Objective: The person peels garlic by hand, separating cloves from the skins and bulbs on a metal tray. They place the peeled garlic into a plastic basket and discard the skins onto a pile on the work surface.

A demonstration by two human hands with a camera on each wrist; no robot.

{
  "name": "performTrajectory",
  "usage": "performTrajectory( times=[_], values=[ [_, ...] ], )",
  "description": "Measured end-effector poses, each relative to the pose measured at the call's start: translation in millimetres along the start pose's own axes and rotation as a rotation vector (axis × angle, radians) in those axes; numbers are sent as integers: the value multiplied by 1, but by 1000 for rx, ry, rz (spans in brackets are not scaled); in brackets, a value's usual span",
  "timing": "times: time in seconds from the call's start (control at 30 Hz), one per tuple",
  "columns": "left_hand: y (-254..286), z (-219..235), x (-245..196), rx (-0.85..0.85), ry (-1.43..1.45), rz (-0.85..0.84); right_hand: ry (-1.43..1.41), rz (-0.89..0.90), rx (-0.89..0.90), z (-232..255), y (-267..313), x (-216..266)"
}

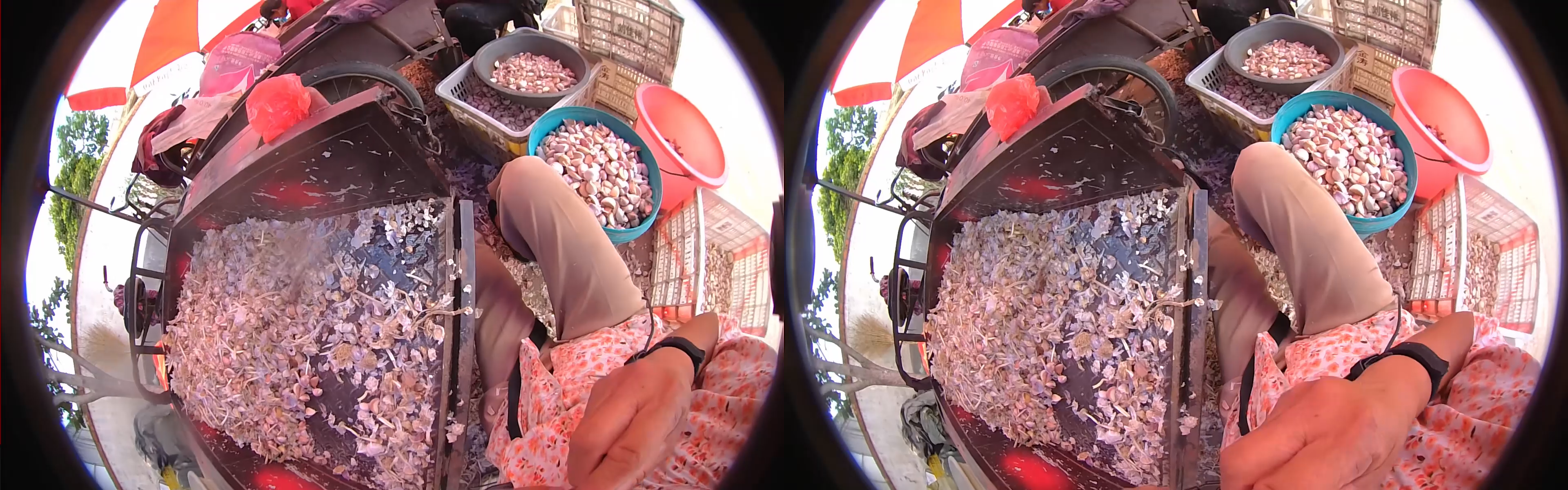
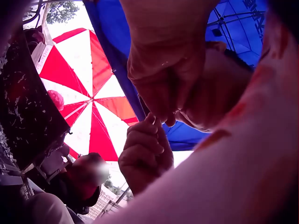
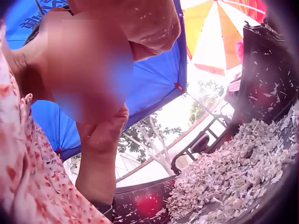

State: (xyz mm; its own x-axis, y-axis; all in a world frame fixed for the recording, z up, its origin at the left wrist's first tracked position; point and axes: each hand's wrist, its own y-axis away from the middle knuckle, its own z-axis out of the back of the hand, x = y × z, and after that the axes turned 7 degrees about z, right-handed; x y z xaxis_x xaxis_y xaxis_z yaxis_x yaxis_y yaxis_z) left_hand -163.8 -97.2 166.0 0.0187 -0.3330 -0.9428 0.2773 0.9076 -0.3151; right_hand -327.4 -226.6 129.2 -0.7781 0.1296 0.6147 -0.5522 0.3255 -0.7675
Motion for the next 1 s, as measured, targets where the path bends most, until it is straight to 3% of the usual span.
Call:
performTrajectory(
  times=[0.03,0.13,0.17,0.23,0.27,0.3,0.33,0.4,0.43,0.53,0.6,0.63,0.67,0.7,0.73,0.8,0.87,0.97,1.0],
  values=[
    [-4,0,9,27,16,-14,34,-49,99,8,4,9],
    [-22,-8,40,53,7,-194,213,-82,102,19,32,9],
    [-32,-15,44,-16,-192,-84,271,-75,-37,20,37,7],
    [-51,-29,48,-162,-607,145,462,-199,-111,37,52,13],
    [-71,-39,54,-186,-568,291,523,-372,-140,46,57,22],
    [-75,-40,90,-233,-542,120,479,-466,-226,54,69,22],
    [-85,-39,105,-156,-511,124,321,-559,-390,60,83,19],
    [-110,-50,136,-119,-439,113,396,-547,-573,70,98,18],
    [-119,-57,144,-114,-384,180,291,-719,-726,77,108,23],
    [-158,-84,186,-200,-421,89,645,-604,-1026,99,130,7],
    [-189,-98,219,-122,-705,218,796,-591,-1085,141,152,-5],
    [-198,-102,233,-132,-691,305,895,-607,-1103,160,159,-14],
    [-192,-95,233,-149,-704,311,864,-622,-1044,190,185,-21],
    [-187,-90,232,-137,-720,324,847,-659,-1095,202,194,-21],
    [-179,-87,230,-125,-732,343,829,-704,-1146,206,195,-22],
    [-132,-55,184,-148,-803,381,685,-707,-1140,187,177,-18],
    [-68,-19,162,-540,-806,196,546,-696,-1142,168,158,-23],
    [29,40,132,-870,-1102,599,40,-688,-1139,146,137,-34],
    [65,57,134,-962,-1226,682,36,-691,-1130,138,129,-39]
  ],
)
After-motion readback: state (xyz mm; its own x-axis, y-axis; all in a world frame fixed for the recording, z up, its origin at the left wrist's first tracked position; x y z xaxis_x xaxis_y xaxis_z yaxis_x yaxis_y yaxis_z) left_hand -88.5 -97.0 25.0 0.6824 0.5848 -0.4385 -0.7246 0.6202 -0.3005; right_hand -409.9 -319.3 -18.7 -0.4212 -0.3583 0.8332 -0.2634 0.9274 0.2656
